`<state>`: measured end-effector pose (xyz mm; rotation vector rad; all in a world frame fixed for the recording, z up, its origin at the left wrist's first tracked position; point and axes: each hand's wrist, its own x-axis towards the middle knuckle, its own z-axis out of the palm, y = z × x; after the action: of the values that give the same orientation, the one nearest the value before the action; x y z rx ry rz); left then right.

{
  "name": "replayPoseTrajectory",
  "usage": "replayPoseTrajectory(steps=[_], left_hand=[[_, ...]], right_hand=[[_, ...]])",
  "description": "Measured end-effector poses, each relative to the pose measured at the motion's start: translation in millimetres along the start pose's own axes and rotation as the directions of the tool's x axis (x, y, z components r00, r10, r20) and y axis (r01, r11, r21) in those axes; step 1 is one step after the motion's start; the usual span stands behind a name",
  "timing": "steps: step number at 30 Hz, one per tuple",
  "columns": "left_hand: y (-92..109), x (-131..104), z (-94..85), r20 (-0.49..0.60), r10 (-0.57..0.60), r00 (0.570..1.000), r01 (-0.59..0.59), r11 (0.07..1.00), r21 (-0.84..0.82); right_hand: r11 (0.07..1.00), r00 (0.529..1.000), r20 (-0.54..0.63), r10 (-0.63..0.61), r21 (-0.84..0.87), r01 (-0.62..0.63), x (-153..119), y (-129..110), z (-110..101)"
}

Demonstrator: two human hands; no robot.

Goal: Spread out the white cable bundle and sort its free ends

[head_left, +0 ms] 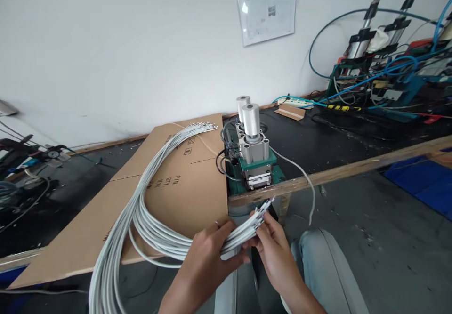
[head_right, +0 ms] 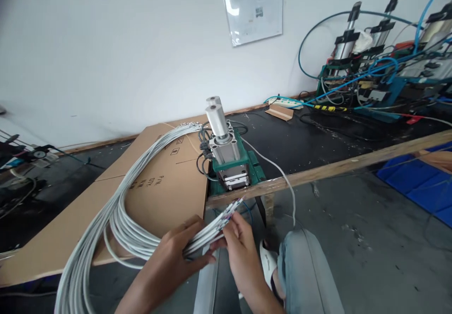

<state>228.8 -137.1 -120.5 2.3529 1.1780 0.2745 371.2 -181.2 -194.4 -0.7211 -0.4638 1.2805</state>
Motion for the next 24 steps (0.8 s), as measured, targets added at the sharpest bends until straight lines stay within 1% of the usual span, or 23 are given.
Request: replayPoseTrajectory(steps=[3,6,9,12,15,17,19,21,24], left_hand=[[-10,-4,-3.5,-0.011,0.085,0.996,-0.085,0.996,-0.009],[-23,-6,-9.6,-0.033,0.191,0.981,-0.192,0.98,-0.047],[-32,-5,-11.4,-0.094,0.267,0.959,-0.268,0.964,0.007],[-33,-5,-6.8,-0.126,0.313,0.941,-0.311,0.95,0.035],[-28,-5,-2.3,-0.127,0.297,0.946,-0.295,0.955,0.033],[-22,-3,-2.8,-0.09,0.264,0.96,-0.264,0.964,0.022],[-16,-1,-6.2,-0.051,0.215,0.975,-0.214,0.977,0.012],[-12,-1,-10.5,-0.037,0.144,0.989,-0.144,0.99,-0.002],[-5,-2,-13.3,-0.086,0.054,0.995,-0.06,0.996,-0.068]], right_hand=[[0.998,0.999,0.032,0.022,0.058,-0.024,-2,2,1],[0.991,0.996,0.065,0.057,0.121,-0.065,-5,2,1],[0.977,0.996,0.041,0.073,0.197,-0.08,-5,3,4],[0.967,0.998,0.017,0.067,0.244,-0.069,-4,6,8],[0.967,0.997,0.041,0.062,0.244,-0.07,-2,5,9],[0.968,0.996,0.06,0.065,0.239,-0.077,-2,4,6],[0.971,0.996,0.07,0.06,0.229,-0.074,-4,2,1],[0.977,0.995,0.082,0.05,0.202,-0.065,-5,1,-7],[0.992,0.992,0.118,0.035,0.115,-0.048,-6,0,-19]])
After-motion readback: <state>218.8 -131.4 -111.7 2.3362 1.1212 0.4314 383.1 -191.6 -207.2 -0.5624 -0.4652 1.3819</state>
